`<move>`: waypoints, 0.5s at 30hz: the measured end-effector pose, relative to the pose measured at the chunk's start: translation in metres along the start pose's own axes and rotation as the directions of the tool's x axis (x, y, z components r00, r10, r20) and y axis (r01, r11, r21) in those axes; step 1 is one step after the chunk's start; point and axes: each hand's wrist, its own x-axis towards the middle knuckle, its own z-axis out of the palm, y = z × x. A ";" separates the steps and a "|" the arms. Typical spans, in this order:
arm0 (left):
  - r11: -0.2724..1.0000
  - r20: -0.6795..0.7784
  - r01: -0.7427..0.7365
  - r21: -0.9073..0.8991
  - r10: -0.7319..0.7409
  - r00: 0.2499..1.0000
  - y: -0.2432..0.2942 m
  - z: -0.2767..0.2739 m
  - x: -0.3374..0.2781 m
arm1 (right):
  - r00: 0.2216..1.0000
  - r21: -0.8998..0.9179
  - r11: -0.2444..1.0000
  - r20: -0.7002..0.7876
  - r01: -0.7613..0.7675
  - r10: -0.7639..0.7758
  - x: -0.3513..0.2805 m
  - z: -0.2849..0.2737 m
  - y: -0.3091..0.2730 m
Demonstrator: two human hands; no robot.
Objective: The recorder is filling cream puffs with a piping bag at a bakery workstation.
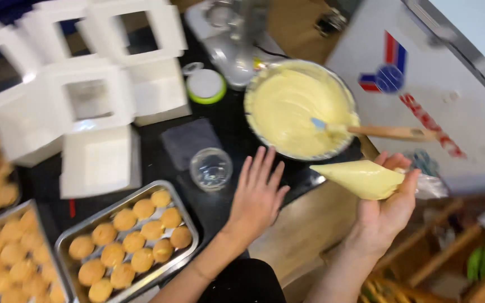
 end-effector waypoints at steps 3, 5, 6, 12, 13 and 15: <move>0.939 -0.259 0.097 -0.331 -0.189 0.947 -0.042 -0.089 -0.034 | 0.956 0.037 0.955 0.031 -0.293 0.292 -0.015 0.041 0.051; 0.728 -0.224 0.154 -0.668 -0.395 0.891 -0.071 -0.146 -0.070 | 0.880 0.092 0.877 0.119 -0.471 0.460 -0.019 0.034 0.103; 0.740 -0.251 0.196 -0.643 -0.445 0.860 -0.090 -0.166 -0.090 | 0.840 0.085 0.839 0.137 -0.537 0.524 -0.032 0.041 0.135; 0.713 -0.414 0.409 -0.570 -0.679 0.606 -0.237 -0.212 -0.239 | 0.585 -0.006 0.599 0.208 -0.801 0.784 -0.149 0.081 0.312; 0.637 -0.387 0.528 -0.561 -0.766 0.514 -0.267 -0.216 -0.267 | 0.572 -0.068 0.589 0.173 -0.805 0.802 -0.172 0.082 0.340; 0.542 -0.355 0.638 -0.547 -0.841 0.409 -0.340 -0.205 -0.329 | 0.560 -0.128 0.574 0.131 -0.809 0.818 -0.212 0.079 0.389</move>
